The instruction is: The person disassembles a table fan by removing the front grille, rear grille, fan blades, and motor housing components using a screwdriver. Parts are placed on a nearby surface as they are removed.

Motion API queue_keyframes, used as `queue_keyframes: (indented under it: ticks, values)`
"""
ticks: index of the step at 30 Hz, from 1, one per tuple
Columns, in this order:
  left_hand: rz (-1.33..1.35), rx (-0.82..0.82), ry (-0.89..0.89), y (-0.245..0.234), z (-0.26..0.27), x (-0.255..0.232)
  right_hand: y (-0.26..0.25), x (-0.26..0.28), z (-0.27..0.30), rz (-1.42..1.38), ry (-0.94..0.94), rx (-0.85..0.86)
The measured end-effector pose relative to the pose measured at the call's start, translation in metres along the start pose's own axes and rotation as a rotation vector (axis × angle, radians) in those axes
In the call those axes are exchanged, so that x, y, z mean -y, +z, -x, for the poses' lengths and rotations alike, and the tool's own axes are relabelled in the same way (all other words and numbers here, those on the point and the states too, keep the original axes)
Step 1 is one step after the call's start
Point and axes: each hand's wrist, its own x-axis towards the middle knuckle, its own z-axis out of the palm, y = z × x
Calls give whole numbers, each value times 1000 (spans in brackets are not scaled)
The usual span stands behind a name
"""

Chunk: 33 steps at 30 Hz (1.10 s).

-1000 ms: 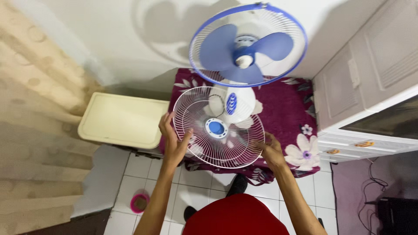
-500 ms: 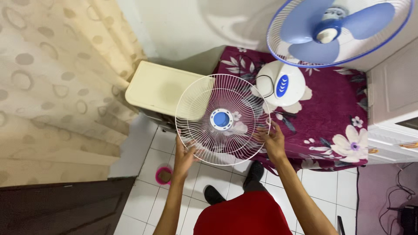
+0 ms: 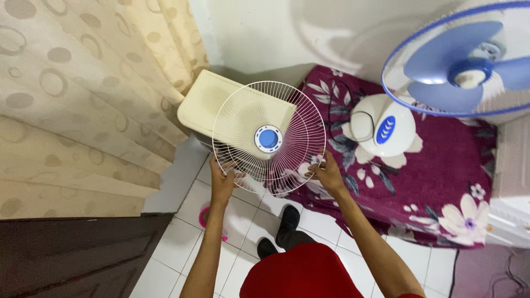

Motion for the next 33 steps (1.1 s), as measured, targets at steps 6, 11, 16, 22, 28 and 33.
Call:
queue_keyframes:
  ticks: [6,11,16,22,28,33]
  values:
    - [34,-114,22,-5,-62,23,18,-17,-84,26,-16,0]
    - [-80,-143,-23,-14,-100,28,43,-25,-133,22,-60,0]
    - [-136,-142,-78,-31,-145,40,70,-26,-162,195,-6,-75]
    - [-76,-114,-119,-57,-201,78,104,-44,-189,206,17,-154]
    - [-36,-60,-185,-79,-238,100,127,-67,-206,231,84,-228]
    - [-36,-31,-228,-89,-255,103,138,-77,-207,241,74,-252]
